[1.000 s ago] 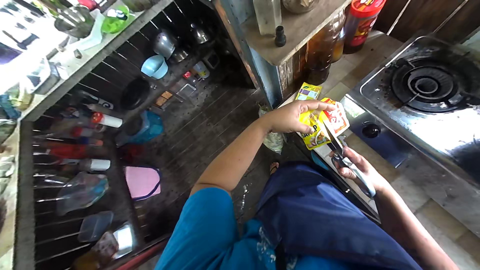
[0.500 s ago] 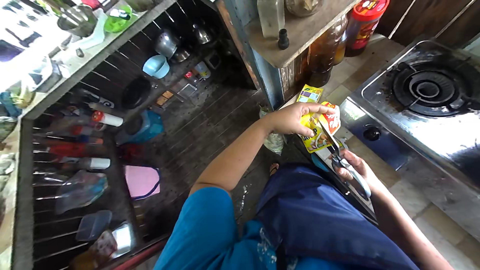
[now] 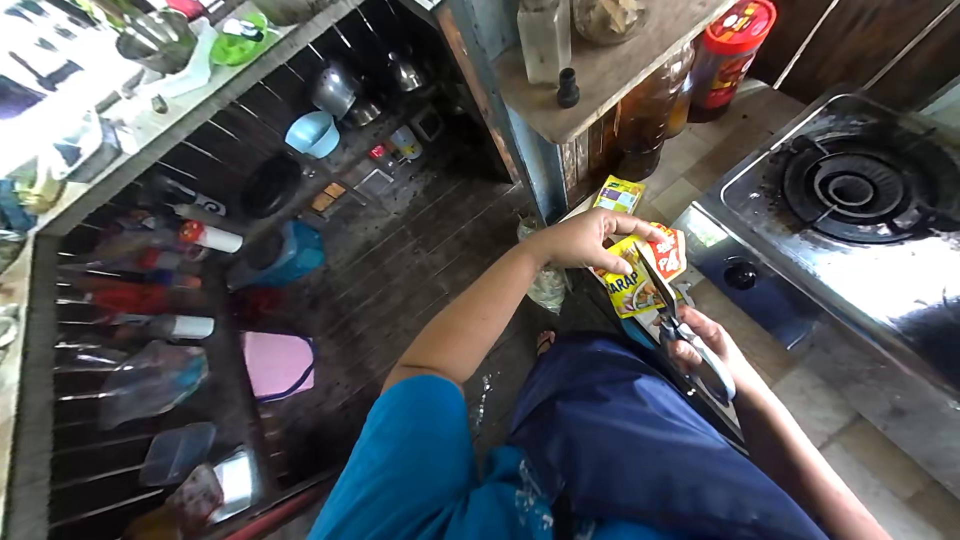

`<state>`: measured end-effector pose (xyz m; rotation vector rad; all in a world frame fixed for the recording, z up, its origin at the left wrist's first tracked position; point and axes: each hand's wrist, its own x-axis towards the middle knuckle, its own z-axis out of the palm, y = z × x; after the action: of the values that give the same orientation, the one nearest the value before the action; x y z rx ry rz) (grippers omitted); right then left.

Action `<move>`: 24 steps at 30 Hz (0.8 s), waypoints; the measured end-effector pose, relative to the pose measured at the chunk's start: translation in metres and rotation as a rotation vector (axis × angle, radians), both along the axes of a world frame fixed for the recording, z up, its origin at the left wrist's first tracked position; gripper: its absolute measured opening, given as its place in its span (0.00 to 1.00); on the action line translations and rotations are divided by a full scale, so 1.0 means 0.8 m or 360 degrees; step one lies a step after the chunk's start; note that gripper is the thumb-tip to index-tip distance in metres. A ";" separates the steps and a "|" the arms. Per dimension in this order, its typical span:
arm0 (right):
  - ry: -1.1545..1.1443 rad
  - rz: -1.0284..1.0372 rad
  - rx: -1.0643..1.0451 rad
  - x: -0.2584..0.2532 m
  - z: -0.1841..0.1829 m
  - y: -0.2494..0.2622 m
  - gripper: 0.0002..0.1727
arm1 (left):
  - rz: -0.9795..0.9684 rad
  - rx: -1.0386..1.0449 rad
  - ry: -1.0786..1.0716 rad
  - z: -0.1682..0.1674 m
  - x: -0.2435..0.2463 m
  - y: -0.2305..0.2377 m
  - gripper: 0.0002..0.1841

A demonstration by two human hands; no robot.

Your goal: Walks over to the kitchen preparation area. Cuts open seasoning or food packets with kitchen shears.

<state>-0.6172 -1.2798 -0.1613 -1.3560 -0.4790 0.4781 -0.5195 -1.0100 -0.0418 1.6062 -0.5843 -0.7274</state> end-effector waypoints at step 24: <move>0.0262 -0.0409 -0.0025 0.007 -0.051 -0.023 0.31 | -0.0021 0.0403 0.0107 -0.125 0.078 -0.037 0.28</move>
<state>-0.6120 -1.2982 -0.2017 -1.3582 -0.1628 0.3779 -0.4574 -1.0397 -0.1420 1.8038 -0.4685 -0.8896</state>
